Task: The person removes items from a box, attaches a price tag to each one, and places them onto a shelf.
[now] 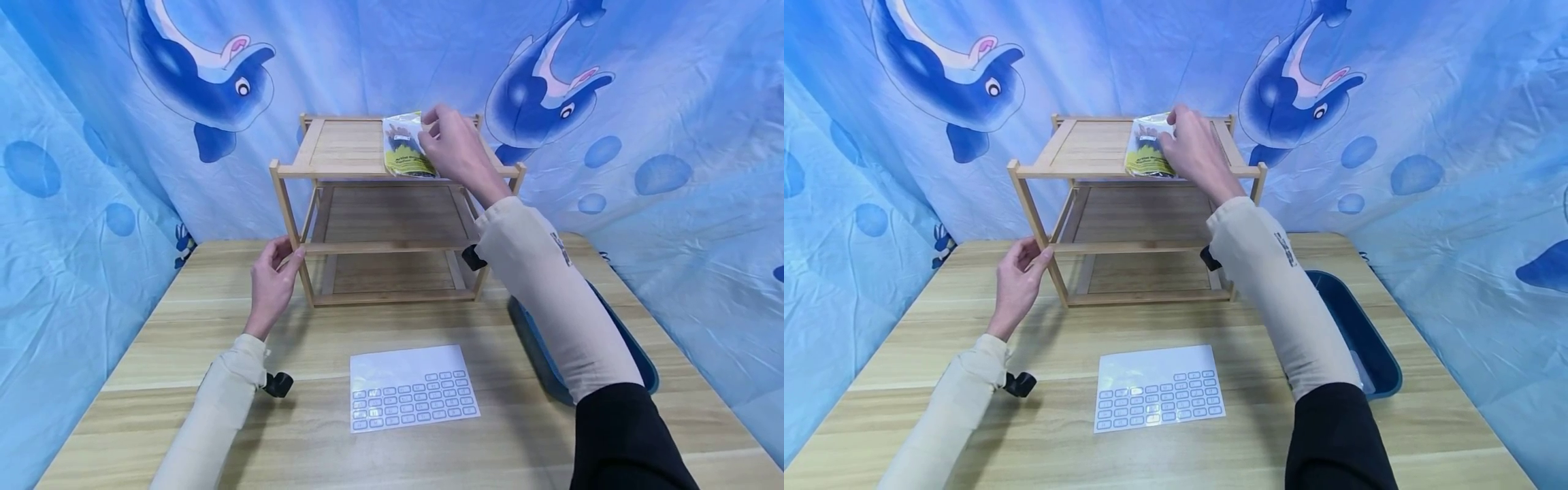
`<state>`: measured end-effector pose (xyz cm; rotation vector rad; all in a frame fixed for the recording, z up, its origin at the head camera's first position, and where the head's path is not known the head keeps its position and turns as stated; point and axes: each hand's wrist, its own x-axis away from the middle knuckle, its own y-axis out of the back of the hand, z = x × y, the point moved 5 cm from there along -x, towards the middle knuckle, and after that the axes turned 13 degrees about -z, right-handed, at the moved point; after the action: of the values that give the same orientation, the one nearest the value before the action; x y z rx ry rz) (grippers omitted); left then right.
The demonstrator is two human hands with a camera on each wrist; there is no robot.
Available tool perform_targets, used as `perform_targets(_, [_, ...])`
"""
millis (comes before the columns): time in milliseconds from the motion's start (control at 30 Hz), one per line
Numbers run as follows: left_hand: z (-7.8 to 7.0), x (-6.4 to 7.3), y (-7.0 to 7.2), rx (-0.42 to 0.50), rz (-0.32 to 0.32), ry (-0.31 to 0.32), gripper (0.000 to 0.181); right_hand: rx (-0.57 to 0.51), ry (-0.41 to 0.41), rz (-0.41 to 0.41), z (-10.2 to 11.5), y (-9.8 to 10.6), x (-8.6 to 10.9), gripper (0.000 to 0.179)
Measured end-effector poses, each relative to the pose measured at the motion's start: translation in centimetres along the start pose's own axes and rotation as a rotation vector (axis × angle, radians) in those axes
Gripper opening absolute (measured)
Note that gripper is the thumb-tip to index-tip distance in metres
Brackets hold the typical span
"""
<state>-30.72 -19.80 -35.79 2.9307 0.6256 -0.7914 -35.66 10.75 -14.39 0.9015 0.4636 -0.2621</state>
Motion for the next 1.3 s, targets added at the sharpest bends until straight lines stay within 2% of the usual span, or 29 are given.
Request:
perform_targets(267, [0.2,0.1,0.0,-0.022,-0.009,0.007,0.038,-0.070,0.071,-0.082,-0.1,1.9,1.9,0.038])
perform_targets(500, [0.3,0.1,0.1,-0.019,-0.012,-0.003,0.038,-0.103,0.240,-0.221,-0.4,2.8,4.8,0.035])
perform_targets(633, [0.4,0.0,0.0,-0.034,-0.015,-0.013,0.039,-0.169,0.282,-0.291,-0.6,3.5,6.7,0.031])
perform_targets(767, [0.4,0.0,0.0,-0.017,-0.018,-0.008,0.037,-0.222,0.324,-0.324,-1.1,3.7,8.7,0.028])
perform_targets(900, [0.3,0.0,-0.1,0.010,-0.023,0.003,0.036,-0.224,0.372,-0.331,-1.9,3.4,10.5,0.029])
perform_targets(1200, [0.2,0.1,0.0,0.001,-0.018,0.028,0.038,-0.226,0.335,-0.295,-4.4,2.8,13.0,0.030])
perform_targets(1300, [0.2,0.1,0.0,0.000,-0.011,0.030,0.038,-0.234,0.297,-0.284,-5.4,2.9,13.6,0.030])
